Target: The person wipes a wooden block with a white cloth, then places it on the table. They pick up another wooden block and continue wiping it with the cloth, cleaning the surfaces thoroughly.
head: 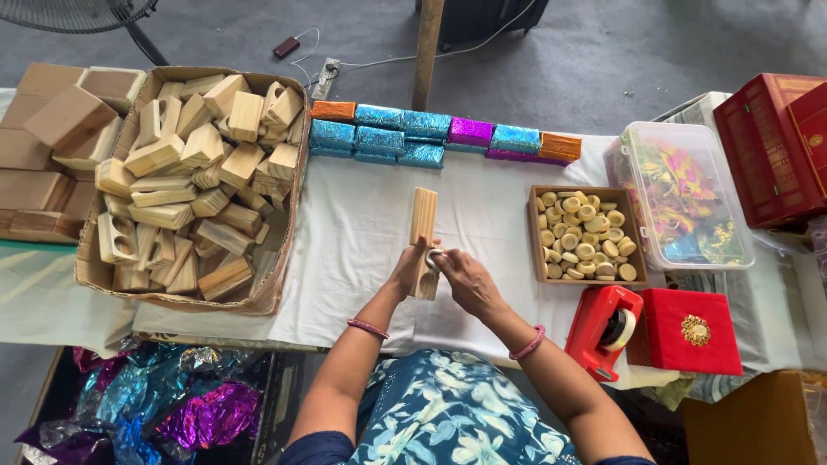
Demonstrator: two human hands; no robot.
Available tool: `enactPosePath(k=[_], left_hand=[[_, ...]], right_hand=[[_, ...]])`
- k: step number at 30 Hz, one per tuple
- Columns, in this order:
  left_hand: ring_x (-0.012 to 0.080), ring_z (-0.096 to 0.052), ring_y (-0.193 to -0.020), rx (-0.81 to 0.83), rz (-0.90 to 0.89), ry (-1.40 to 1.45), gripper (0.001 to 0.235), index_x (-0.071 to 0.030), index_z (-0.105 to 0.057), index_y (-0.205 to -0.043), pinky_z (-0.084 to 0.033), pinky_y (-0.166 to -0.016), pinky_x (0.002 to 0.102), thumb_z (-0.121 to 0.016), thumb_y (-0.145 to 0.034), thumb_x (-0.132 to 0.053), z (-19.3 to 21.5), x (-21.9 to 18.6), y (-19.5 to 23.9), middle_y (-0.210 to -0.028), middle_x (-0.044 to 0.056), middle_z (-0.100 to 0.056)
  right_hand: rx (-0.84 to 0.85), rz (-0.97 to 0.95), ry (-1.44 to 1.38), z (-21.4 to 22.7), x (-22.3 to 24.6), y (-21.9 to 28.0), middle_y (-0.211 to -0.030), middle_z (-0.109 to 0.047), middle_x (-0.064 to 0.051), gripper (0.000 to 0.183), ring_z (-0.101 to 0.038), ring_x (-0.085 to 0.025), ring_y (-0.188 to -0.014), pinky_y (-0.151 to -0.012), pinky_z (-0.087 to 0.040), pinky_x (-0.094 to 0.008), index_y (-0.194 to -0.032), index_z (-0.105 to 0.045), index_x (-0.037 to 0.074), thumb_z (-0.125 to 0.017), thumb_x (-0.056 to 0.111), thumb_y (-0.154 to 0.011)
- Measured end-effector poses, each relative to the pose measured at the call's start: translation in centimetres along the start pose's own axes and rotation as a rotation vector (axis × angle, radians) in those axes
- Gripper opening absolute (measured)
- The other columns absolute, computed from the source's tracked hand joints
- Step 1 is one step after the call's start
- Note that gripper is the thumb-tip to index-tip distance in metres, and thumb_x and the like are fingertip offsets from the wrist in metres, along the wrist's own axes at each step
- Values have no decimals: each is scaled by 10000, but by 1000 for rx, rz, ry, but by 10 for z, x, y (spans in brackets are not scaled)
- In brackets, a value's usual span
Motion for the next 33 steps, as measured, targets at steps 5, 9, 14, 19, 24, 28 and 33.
enactPosePath(k=[5,9,14,19,24,28,33], left_hand=[[196,-649,-1086,-51,-153,-34,1066,64,-506,-1444,-552,-923,343,-650,-826,-793,29,21,-15,-1211,120,-655],[213,-673,-1023,-223,-131,270,1094,16,-471,-1456,-582,-872,379,-591,-773,-829,54,6,7,-1170,115,-639],[201,-684,-1024,-260,-134,175,1120,-3,-460,-1454,-594,-870,344,-535,-755,-875,68,-22,29,-1208,145,-682],[212,-665,-937,-232,-159,219,1126,34,-463,-1454,-591,-809,350,-546,-783,-866,91,-20,28,-1165,150,-667],[192,-656,-864,-324,-239,233,1133,39,-434,-1464,-576,-729,352,-617,-750,-822,111,-33,31,-1171,149,-668],[175,-671,-926,-256,-255,151,1137,46,-449,-1484,-585,-805,317,-614,-775,-828,110,-39,29,-1232,160,-676],[157,-707,-1064,-89,-127,131,1106,56,-466,-1465,-602,-905,303,-644,-789,-801,99,-22,9,-1235,154,-693]], right_hand=[[105,-291,-288,-54,-17,-3,-1133,-600,-168,461,-638,-340,-1010,-872,-522,-413,-1326,-628,65,-613,2,-870],[-107,-454,-1025,-68,-4,1,-1087,-657,-174,372,-642,-312,-1018,-901,-521,-366,-1202,-688,44,-623,-25,-842],[-56,-48,-325,-45,55,-20,-1111,-616,-156,379,-668,-322,-981,-845,-555,-400,-1181,-686,80,-588,-29,-831],[20,114,17,-59,90,-38,-1151,-599,-148,351,-660,-335,-934,-822,-551,-437,-1185,-661,80,-613,-16,-851],[255,-646,-1131,-141,31,-32,-1082,-673,-188,354,-709,-309,-952,-859,-540,-378,-1178,-717,92,-602,-16,-861],[62,-197,-611,-74,66,-47,-1077,-595,-150,334,-651,-313,-975,-854,-552,-400,-1121,-713,32,-626,-33,-805],[64,299,174,-33,93,-53,-1177,-617,-172,286,-630,-294,-887,-726,-502,-428,-1131,-702,13,-688,55,-848]])
Point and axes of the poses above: each hand's wrist, its own y-axis away from the middle knuckle, its own z-axis out of the back of the hand, x = y × z, the point moved 6 cm from there along -y, towards the middle knuckle
